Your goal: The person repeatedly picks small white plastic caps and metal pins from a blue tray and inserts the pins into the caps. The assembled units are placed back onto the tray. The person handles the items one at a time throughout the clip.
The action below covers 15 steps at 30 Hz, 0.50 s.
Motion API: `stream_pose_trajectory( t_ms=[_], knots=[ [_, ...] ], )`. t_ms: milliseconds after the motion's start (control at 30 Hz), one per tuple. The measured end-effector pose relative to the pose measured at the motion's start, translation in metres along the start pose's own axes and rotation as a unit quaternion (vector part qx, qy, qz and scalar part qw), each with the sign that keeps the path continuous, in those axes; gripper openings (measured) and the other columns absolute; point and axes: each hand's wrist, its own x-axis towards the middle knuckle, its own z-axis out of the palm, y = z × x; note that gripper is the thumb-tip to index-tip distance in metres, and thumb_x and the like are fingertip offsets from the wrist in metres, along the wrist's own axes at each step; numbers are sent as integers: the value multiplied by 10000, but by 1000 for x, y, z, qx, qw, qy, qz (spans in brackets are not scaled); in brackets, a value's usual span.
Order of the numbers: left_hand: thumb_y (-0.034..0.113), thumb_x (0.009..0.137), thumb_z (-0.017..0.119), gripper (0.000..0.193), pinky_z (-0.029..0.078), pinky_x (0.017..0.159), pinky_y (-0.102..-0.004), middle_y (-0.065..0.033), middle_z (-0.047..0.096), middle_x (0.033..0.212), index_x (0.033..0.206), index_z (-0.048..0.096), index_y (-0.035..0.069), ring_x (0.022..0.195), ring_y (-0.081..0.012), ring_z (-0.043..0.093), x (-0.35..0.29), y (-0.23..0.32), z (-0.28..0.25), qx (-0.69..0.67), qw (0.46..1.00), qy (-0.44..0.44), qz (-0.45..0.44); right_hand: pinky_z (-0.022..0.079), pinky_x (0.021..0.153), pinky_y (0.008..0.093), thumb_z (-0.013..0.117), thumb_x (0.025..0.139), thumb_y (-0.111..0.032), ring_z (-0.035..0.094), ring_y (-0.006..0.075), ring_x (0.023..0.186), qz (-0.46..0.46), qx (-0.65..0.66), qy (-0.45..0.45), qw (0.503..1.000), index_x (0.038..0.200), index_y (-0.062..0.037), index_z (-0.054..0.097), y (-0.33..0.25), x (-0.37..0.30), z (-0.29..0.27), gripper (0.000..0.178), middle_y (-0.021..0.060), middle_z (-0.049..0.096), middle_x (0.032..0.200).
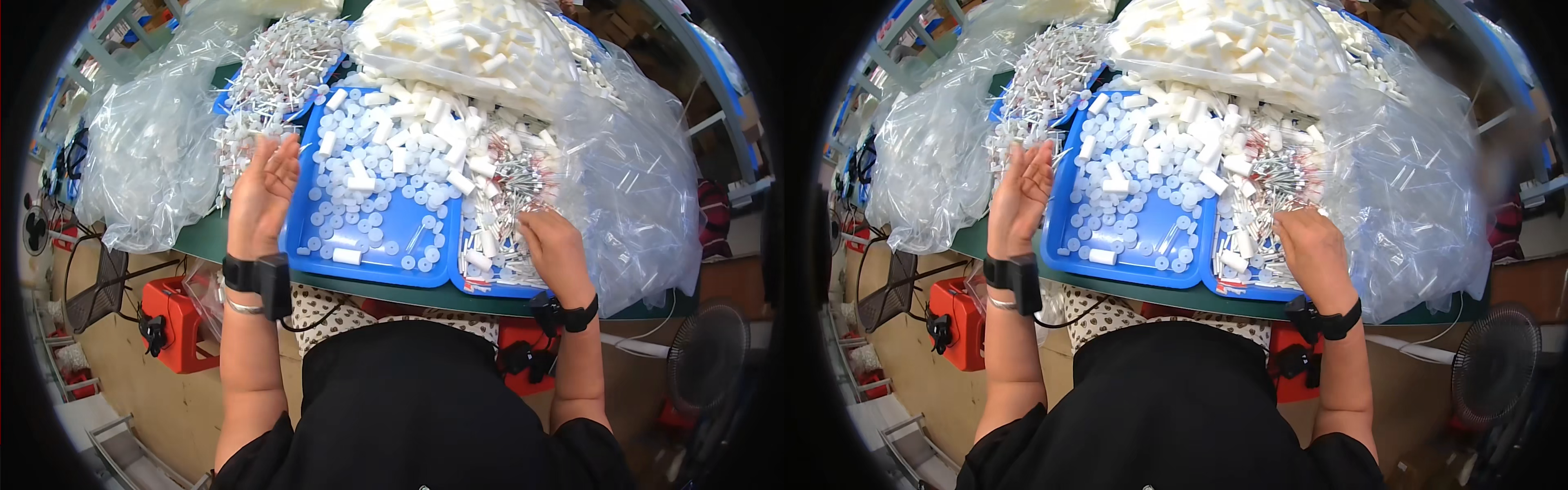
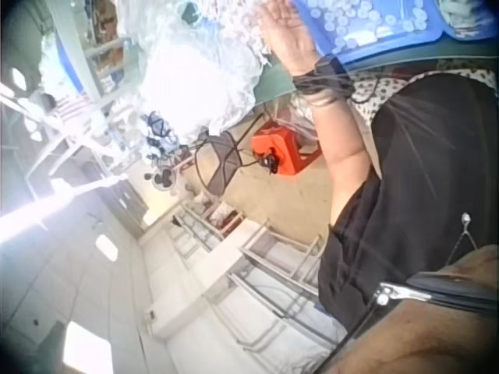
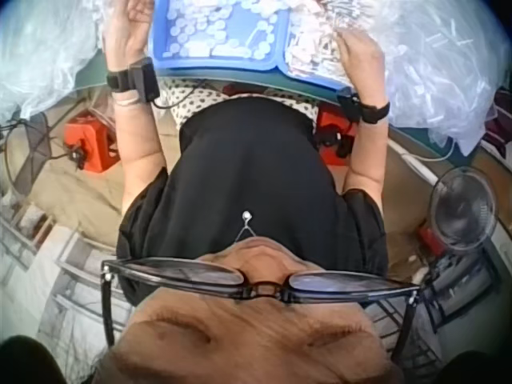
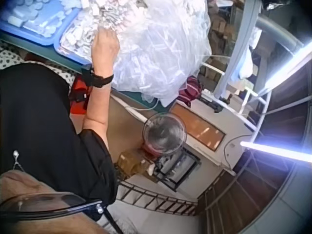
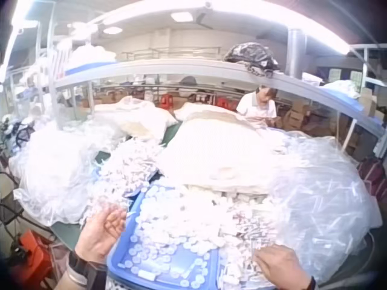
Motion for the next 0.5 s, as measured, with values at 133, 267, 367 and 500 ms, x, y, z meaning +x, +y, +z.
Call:
stream_pose_trajectory(
  t_ms=[133, 267, 367, 500],
  knots=[
    [171, 911, 664, 306, 516, 802, -280, -118, 657, 1139, 1162, 611, 5, 979, -178, 638, -32, -43, 24, 351, 924, -151, 20, 483, 720, 395, 604, 784, -5, 596, 292, 803, -19, -17, -35, 999, 964, -37, 660, -6, -2, 10, 191, 109, 608, 832],
    [68, 795, 708, 302, 477, 860, -360, -108, 639, 1034, 1089, 656, 25, 995, -286, 576, -52, -74, 24, 681, 628, -231, 297, 460, 725, 378, 556, 746, 24, 564, 272, 821, -21, -72, -56, 996, 921, -47, 651, -9, 3, 20, 213, 86, 546, 832],
    [42, 787, 693, 274, 471, 863, -380, -125, 627, 1028, 1059, 660, 21, 984, -310, 557, -58, -87, 20, 704, 604, -229, 296, 452, 734, 375, 556, 740, 21, 555, 263, 832, -33, -116, -89, 989, 872, -52, 631, -10, 6, 23, 169, 76, 534, 848],
    [29, 778, 700, 250, 478, 818, -395, -132, 597, 963, 1022, 656, 2, 930, -325, 562, -59, -91, 20, 705, 604, -241, 285, 452, 708, 375, 563, 732, 10, 552, 255, 799, -72, -106, -79, 989, 804, -56, 597, -6, 7, 25, 104, 77, 518, 814]
  ],
)
